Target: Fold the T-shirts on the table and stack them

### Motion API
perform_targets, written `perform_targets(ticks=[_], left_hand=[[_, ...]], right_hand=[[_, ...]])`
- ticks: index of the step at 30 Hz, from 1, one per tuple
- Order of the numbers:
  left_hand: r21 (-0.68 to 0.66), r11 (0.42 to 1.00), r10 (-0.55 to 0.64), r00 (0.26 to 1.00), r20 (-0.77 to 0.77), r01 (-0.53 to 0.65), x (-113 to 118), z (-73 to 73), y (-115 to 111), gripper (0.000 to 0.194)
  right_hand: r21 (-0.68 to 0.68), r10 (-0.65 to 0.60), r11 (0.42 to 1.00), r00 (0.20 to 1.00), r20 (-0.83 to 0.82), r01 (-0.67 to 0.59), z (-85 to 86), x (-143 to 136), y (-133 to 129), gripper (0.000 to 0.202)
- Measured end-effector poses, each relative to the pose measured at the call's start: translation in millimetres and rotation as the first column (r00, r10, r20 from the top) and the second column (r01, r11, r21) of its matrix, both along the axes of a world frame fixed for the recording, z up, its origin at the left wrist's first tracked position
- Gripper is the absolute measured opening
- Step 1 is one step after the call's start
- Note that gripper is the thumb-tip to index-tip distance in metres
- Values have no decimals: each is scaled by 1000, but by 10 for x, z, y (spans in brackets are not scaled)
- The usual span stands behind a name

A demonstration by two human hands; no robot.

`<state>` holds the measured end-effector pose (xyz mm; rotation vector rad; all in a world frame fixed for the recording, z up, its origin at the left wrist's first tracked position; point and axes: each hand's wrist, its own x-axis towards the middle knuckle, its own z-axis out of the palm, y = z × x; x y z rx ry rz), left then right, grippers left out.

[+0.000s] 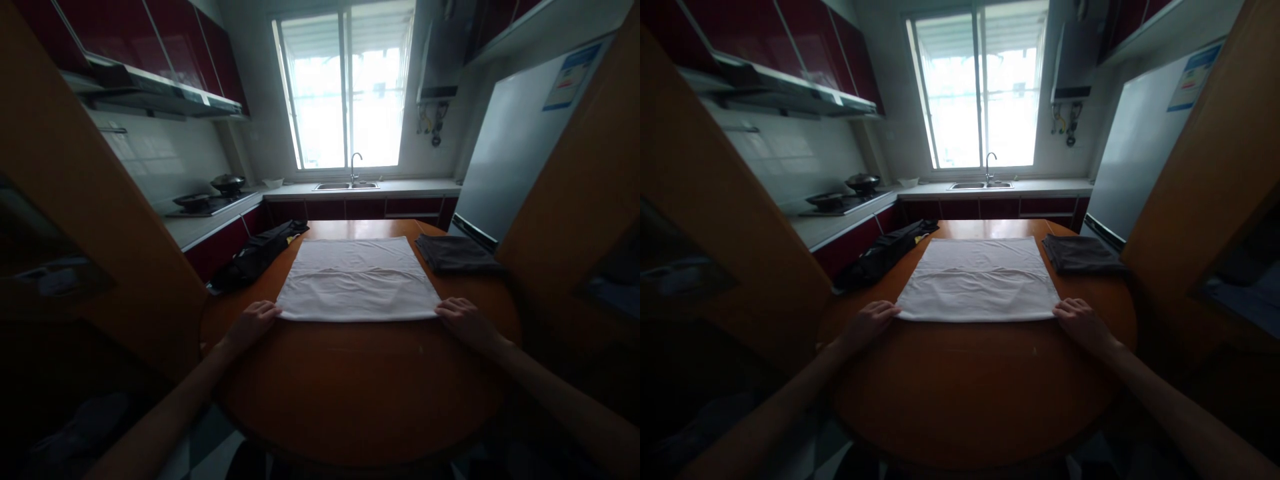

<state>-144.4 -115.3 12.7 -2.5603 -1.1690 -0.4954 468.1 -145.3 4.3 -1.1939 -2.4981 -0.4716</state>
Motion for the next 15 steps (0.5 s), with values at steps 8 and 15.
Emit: perform_targets(ticks=[8, 15], left_hand=[[-128, 992, -6, 1000, 25, 9, -107, 214, -431, 24], [-371, 928, -9, 997, 82, 39, -30, 674, -1132, 22]], right_hand=[[-211, 55, 973, 979, -199, -98, 191, 98, -371, 20], [-476, -36, 860, 910, -413, -182, 385, 192, -967, 16]])
